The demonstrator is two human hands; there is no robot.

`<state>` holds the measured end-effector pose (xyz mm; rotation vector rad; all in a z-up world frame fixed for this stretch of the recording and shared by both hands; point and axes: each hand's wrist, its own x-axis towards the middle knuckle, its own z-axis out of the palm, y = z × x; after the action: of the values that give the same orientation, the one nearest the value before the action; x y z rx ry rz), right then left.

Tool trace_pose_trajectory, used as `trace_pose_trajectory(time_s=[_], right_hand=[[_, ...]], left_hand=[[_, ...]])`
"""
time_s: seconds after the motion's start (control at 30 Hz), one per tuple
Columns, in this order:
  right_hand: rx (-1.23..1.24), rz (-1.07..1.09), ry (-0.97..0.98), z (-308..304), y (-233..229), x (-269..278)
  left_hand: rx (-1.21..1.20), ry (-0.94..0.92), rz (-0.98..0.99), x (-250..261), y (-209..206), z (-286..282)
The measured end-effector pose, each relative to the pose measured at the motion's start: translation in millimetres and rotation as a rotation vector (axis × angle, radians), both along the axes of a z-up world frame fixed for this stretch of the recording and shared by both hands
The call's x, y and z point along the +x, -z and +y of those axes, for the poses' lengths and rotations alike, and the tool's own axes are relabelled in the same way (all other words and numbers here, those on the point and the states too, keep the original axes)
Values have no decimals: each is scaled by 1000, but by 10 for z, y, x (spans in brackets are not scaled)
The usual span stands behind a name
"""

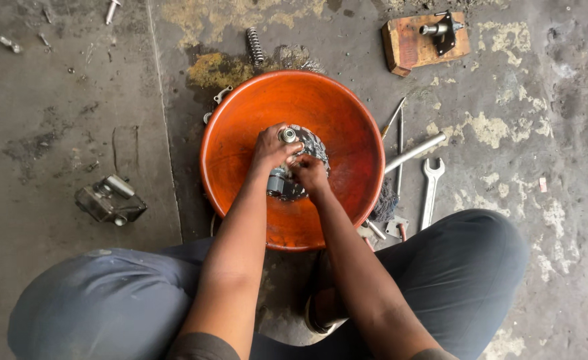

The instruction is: The person sits on the floor and assembles a small mechanical component, then places it into an orange basin filled with liquid. They scrub the component with a rag, repeatedly dipping and wiping it to remove grime.

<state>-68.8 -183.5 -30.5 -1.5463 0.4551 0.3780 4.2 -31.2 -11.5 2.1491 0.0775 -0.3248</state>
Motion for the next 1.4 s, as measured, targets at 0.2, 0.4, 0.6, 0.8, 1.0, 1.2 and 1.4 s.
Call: trace_pose_trajectory(time_s=[0.2, 0.4, 0.6, 0.8, 1.0, 1.2, 1.4], right_hand=[[-490, -124, -125, 207, -272, 62], [-715, -160, -184, 102, 287, -44], [-270, 67, 129, 110, 315, -210], [-117, 2, 134, 54, -358, -27], [-628, -667, -176, 155, -413, -207], [-572, -183, -40, 242, -371, -223], [22, -37, 192, 62, -368, -59]], left_hand=[[-8, -10, -13, -87, -47, 3], [-104, -9, -12, -134, -124, -24], [-92, 0, -196, -198, -157, -113], [-147, -20, -79, -61, -419, -142], [-130, 1, -172, -89, -281, 38], [-231, -36, -103, -42, -360, -14], [-181, -9, -142, -36, -310, -60]])
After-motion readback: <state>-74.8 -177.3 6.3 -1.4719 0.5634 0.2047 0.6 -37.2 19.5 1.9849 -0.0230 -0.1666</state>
